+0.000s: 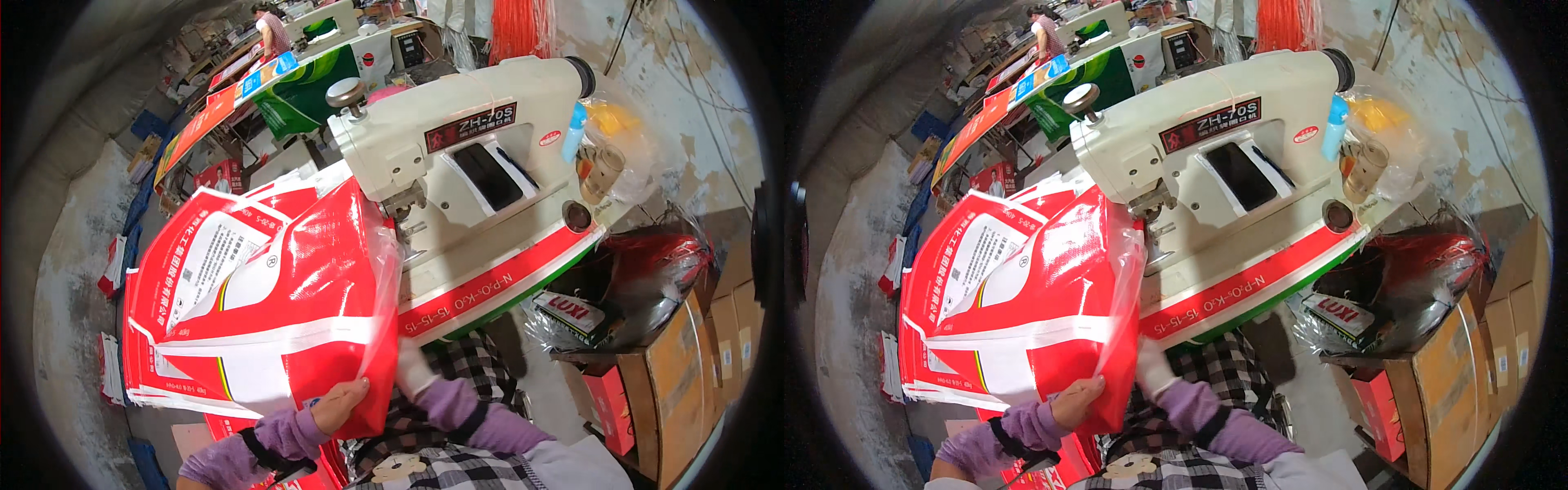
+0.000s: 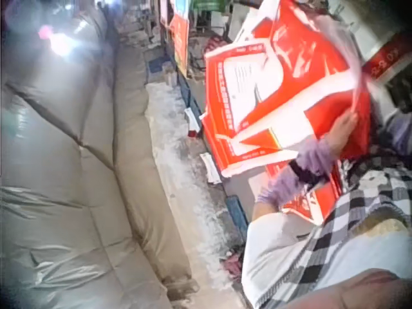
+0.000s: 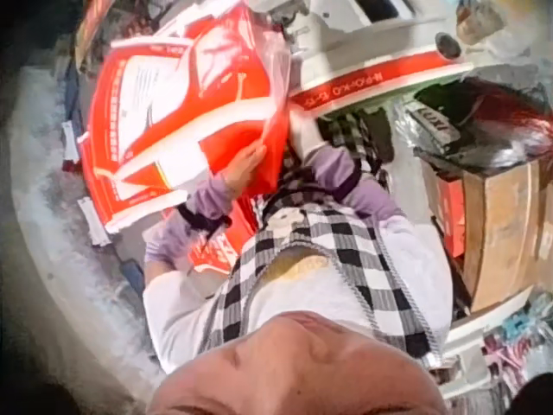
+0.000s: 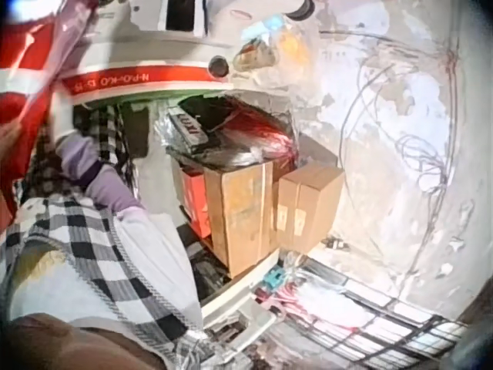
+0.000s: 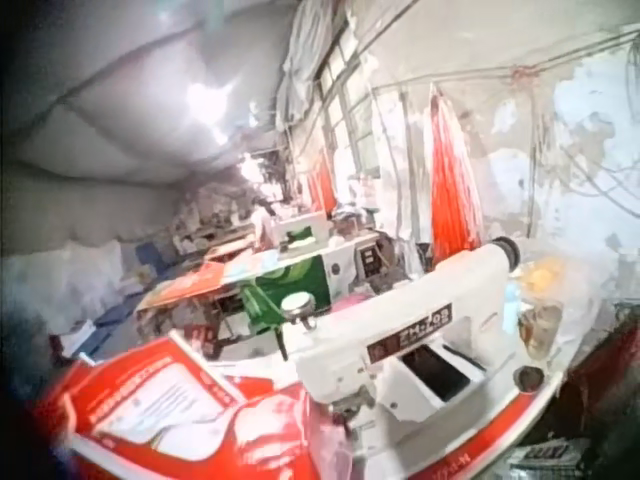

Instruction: Stitching the tops of large industrial plastic/composite bags using an industrial sewing machine.

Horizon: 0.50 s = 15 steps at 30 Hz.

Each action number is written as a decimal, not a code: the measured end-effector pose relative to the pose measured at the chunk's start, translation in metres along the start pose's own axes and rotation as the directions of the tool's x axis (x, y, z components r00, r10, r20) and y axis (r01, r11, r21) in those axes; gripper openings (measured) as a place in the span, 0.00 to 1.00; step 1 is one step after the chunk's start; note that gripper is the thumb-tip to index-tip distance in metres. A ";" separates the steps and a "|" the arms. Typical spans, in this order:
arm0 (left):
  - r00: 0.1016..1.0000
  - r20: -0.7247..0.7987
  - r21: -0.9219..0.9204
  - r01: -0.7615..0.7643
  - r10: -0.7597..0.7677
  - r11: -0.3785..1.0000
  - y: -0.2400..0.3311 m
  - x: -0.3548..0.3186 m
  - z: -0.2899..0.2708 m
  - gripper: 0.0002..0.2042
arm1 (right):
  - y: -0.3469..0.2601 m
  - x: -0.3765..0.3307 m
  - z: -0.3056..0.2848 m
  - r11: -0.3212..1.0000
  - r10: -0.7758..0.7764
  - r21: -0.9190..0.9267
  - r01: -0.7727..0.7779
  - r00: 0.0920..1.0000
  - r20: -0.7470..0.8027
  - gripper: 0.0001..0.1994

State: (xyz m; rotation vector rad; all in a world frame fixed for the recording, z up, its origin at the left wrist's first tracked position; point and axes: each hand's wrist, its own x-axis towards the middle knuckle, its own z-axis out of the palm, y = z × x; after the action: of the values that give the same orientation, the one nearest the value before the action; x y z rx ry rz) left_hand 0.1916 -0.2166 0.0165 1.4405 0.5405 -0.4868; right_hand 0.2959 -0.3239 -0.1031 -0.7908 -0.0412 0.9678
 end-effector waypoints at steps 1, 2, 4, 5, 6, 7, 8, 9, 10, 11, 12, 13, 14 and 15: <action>0.999 -0.022 -0.034 -0.047 0.046 0.998 -0.002 0.007 0.003 0.17 | -0.026 -0.009 0.000 0.991 -0.022 0.129 0.027 0.999 -0.036 0.16; 0.990 0.113 0.086 -0.099 0.089 0.991 0.008 0.014 0.001 0.17 | -0.050 -0.016 0.002 0.965 -0.037 0.258 0.052 0.997 -0.063 0.17; 0.955 0.209 0.514 -0.289 0.209 0.807 0.050 0.020 0.017 0.13 | -0.069 -0.022 -0.004 0.986 -0.154 0.060 0.156 0.988 -0.034 0.22; 0.940 0.273 0.781 -0.340 0.204 0.524 0.071 0.021 0.022 0.09 | -0.071 -0.021 -0.003 0.942 -0.330 -0.047 0.331 0.944 0.022 0.24; 0.878 0.387 0.876 -0.445 0.280 0.185 0.089 0.023 0.032 0.07 | -0.078 -0.026 -0.005 0.970 -0.245 -0.009 0.245 0.970 -0.013 0.26; 0.807 0.502 0.865 -0.467 0.311 -0.184 0.105 0.022 0.042 0.05 | -0.086 -0.036 0.000 0.987 -0.152 0.042 0.153 0.988 -0.025 0.27; 0.647 0.590 0.807 -0.487 0.484 -0.333 0.117 0.030 0.051 0.04 | -0.089 -0.045 0.003 0.994 -0.057 0.094 0.061 0.998 -0.039 0.28; 0.552 0.655 0.756 -0.467 0.516 -0.459 0.130 0.039 0.058 0.04 | -0.074 -0.040 -0.002 0.973 -0.228 -0.028 0.228 0.974 0.016 0.29; 0.503 0.676 0.737 -0.483 0.539 -0.473 0.144 0.053 0.065 0.04 | -0.063 -0.043 -0.005 0.943 -0.274 -0.167 0.288 0.956 0.103 0.30; 0.446 0.697 0.714 -0.502 0.562 -0.488 0.152 0.061 0.073 0.05 | -0.057 -0.049 -0.006 0.885 -0.308 -0.301 0.354 0.932 0.191 0.30; 0.594 0.695 0.716 -0.518 0.405 -0.468 0.144 0.062 0.071 0.05 | -0.053 -0.057 0.001 0.898 -0.296 -0.273 0.347 0.932 0.210 0.30; 0.708 0.667 0.719 -0.529 0.233 -0.450 0.135 0.065 0.068 0.06 | -0.050 -0.072 0.004 0.881 -0.246 -0.374 0.290 0.956 0.161 0.29; 0.789 0.612 0.727 -0.537 0.050 -0.428 0.127 0.064 0.066 0.06 | -0.045 -0.093 0.003 0.854 -0.198 -0.469 0.226 0.974 0.110 0.29; 0.775 0.612 0.667 -0.614 -0.158 -0.422 0.127 0.038 0.071 0.07 | -0.052 -0.109 -0.001 0.813 -0.168 -0.559 0.161 0.985 0.039 0.28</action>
State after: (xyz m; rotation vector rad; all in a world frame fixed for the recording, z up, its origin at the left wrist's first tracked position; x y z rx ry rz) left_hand 0.3034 -0.2781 0.0966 2.8996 -1.2484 -0.9630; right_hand 0.2694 -0.4227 -0.0385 -1.3152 -0.3968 0.7860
